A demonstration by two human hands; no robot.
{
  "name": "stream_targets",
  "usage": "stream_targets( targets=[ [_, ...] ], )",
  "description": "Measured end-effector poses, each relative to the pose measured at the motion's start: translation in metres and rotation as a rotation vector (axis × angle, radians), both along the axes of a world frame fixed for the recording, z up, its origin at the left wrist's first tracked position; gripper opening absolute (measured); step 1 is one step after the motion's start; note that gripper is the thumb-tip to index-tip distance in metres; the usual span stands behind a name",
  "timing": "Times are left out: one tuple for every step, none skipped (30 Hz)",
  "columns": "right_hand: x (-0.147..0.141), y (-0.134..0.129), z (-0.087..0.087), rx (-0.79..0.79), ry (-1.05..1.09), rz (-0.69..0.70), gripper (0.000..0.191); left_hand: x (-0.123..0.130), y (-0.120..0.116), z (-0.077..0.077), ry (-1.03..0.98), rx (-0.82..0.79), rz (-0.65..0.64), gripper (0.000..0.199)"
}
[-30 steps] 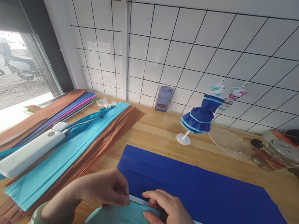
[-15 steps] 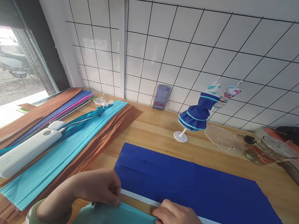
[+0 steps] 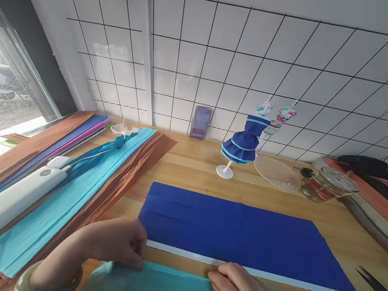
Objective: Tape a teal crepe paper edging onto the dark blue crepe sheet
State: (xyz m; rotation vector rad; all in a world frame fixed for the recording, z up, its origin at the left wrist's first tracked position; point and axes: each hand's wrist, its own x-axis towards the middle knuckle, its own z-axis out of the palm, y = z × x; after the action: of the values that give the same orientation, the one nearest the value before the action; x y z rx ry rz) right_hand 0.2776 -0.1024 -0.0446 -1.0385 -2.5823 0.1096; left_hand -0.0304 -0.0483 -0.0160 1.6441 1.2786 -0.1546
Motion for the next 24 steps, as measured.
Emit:
stream_targets(
  targets=[
    [0.001, 0.001, 0.0, 0.011, -0.007, -0.01, 0.037, -0.001, 0.0, -0.001, 0.003, 0.005, -0.003, 0.017],
    [0.002, 0.001, -0.001, 0.023, -0.018, -0.017, 0.038, -0.002, 0.001, -0.002, 0.002, 0.005, -0.007, 0.017],
    [0.003, 0.001, -0.002, 0.028, -0.03, -0.024, 0.039, -0.003, 0.001, -0.004, 0.002, 0.003, -0.01, 0.018],
    [0.004, 0.001, -0.002, 0.024, -0.037, -0.028, 0.04, -0.004, 0.001, -0.005, 0.0, 0.001, -0.012, 0.018],
    [0.005, 0.001, -0.003, 0.007, -0.041, -0.027, 0.039, -0.004, 0.001, -0.007, -0.002, -0.001, -0.012, 0.018],
    [0.006, 0.0, -0.004, -0.021, -0.038, -0.025, 0.039, -0.005, 0.001, -0.007, -0.002, 0.0, -0.01, 0.018],
    [0.007, -0.001, -0.005, -0.054, -0.03, -0.021, 0.039, -0.005, 0.001, -0.008, -0.001, -0.001, -0.008, 0.017],
    [0.007, -0.002, -0.005, -0.08, -0.016, -0.016, 0.039, -0.005, 0.001, -0.008, 0.0, -0.002, -0.005, 0.017],
    [0.008, -0.002, -0.005, -0.093, -0.001, -0.004, 0.039, -0.005, 0.001, -0.007, 0.001, -0.002, -0.002, 0.017],
    [0.009, -0.003, -0.005, -0.089, 0.013, 0.008, 0.042, -0.005, 0.001, -0.007, 0.003, -0.003, 0.001, 0.017],
    [0.01, -0.003, -0.005, -0.067, 0.022, 0.02, 0.046, -0.004, 0.001, -0.006, 0.006, -0.004, 0.003, 0.017],
    [0.012, -0.002, -0.004, -0.031, 0.024, 0.033, 0.05, -0.003, 0.001, -0.004, 0.012, -0.007, 0.006, 0.017],
    [0.013, -0.001, -0.003, 0.007, 0.019, 0.048, 0.054, -0.002, 0.001, -0.003, 0.016, -0.007, 0.009, 0.017],
    [0.015, 0.0, -0.003, 0.045, 0.012, 0.06, 0.056, -0.002, 0.001, -0.002, 0.02, -0.009, 0.011, 0.018],
    [0.016, 0.001, -0.003, 0.075, 0.001, 0.073, 0.055, -0.001, 0.0, -0.001, 0.025, -0.011, 0.012, 0.018],
    [0.017, 0.002, -0.004, 0.087, -0.015, 0.086, 0.053, -0.001, 0.0, 0.0, 0.032, -0.012, 0.014, 0.019],
    [0.018, 0.003, -0.004, 0.085, -0.028, 0.095, 0.053, -0.001, 0.0, 0.001, 0.037, -0.015, 0.016, 0.02],
    [0.018, 0.003, -0.004, 0.077, -0.032, 0.096, 0.052, 0.0, -0.001, 0.001, 0.045, -0.018, 0.018, 0.02],
    [0.017, 0.003, -0.004, 0.062, -0.031, 0.09, 0.051, 0.0, -0.001, 0.002, 0.053, -0.019, 0.02, 0.021],
    [0.015, 0.003, -0.003, 0.044, -0.025, 0.078, 0.05, 0.0, -0.001, 0.002, 0.06, -0.018, 0.022, 0.021],
    [0.013, 0.003, -0.002, 0.032, -0.011, 0.065, 0.05, 0.0, -0.001, 0.003, 0.063, -0.018, 0.025, 0.021],
    [0.011, 0.002, 0.0, 0.027, 0.008, 0.048, 0.05, 0.001, -0.001, 0.003, 0.062, -0.018, 0.024, 0.021],
    [0.009, 0.002, 0.003, 0.027, 0.028, 0.033, 0.05, 0.001, -0.001, 0.003, 0.063, -0.017, 0.024, 0.02],
    [0.006, 0.001, 0.005, 0.03, 0.04, 0.023, 0.051, 0.001, -0.001, 0.003, 0.064, -0.016, 0.024, 0.02]
  ],
)
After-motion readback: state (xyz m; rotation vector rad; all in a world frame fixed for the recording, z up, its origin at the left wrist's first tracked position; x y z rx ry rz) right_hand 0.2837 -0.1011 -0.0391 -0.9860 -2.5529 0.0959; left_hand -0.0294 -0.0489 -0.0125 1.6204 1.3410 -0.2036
